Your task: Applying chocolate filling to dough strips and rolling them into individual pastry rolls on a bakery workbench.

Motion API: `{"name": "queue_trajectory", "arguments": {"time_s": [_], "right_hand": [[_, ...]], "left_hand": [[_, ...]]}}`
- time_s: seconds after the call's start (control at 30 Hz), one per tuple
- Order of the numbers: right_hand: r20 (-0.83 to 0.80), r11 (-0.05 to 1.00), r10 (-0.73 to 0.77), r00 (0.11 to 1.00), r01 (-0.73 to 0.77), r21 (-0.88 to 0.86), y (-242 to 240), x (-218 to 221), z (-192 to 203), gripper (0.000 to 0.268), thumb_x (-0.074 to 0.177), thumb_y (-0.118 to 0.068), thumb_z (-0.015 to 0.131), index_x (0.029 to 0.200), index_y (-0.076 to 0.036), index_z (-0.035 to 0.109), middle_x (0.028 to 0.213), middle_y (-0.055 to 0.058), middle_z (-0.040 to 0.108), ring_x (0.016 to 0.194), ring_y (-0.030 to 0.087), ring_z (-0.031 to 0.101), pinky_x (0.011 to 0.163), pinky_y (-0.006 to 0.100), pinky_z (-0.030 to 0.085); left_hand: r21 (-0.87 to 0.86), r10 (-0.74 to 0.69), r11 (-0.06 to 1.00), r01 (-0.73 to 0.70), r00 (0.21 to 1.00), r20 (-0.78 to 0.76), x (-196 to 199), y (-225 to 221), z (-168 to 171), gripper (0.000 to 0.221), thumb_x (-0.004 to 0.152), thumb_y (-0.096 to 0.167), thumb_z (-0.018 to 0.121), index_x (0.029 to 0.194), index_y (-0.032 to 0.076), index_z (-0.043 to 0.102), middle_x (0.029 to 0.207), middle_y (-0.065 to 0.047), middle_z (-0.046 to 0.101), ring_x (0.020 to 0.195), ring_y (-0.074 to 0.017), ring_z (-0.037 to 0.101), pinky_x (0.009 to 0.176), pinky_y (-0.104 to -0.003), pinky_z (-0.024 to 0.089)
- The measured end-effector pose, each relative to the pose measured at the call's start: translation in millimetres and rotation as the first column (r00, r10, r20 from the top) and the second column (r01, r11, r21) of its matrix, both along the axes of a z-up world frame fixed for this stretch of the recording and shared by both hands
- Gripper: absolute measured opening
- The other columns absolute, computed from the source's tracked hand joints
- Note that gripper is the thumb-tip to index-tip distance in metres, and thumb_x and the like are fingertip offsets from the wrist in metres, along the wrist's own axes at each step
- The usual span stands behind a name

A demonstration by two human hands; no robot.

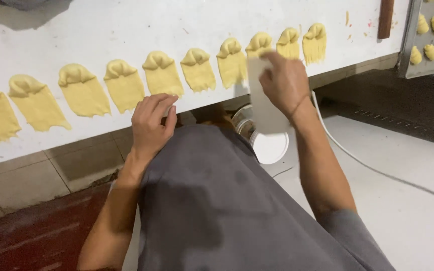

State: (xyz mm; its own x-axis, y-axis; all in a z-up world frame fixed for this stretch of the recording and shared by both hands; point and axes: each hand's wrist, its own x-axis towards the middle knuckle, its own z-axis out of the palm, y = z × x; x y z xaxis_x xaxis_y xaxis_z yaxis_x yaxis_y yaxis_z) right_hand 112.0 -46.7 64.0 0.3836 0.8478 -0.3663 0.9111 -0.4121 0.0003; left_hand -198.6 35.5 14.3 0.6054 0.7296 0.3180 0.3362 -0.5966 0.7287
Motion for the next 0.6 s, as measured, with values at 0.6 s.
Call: {"name": "queue_trajectory", "arguments": {"time_s": [0.6], "right_hand": [[-0.081,1.000,-0.013,0.997,0.012,-0.015,22,-27,-10,0.038,0.082,-0.018,0.060,0.120,-0.018,0.063,0.078,0.025,0.067,0.079,0.047,0.067,0.070,0.056,0.054]], "left_hand": [[-0.033,0.052,0.998,-0.051,0.998,0.029,-11,2,-2,0.016,0.089,0.008,0.064,0.104,0.009,0.068,0.091,-0.008,0.063,0.085,-0.0281,0.063,0.072,-0.037,0.049]]}}
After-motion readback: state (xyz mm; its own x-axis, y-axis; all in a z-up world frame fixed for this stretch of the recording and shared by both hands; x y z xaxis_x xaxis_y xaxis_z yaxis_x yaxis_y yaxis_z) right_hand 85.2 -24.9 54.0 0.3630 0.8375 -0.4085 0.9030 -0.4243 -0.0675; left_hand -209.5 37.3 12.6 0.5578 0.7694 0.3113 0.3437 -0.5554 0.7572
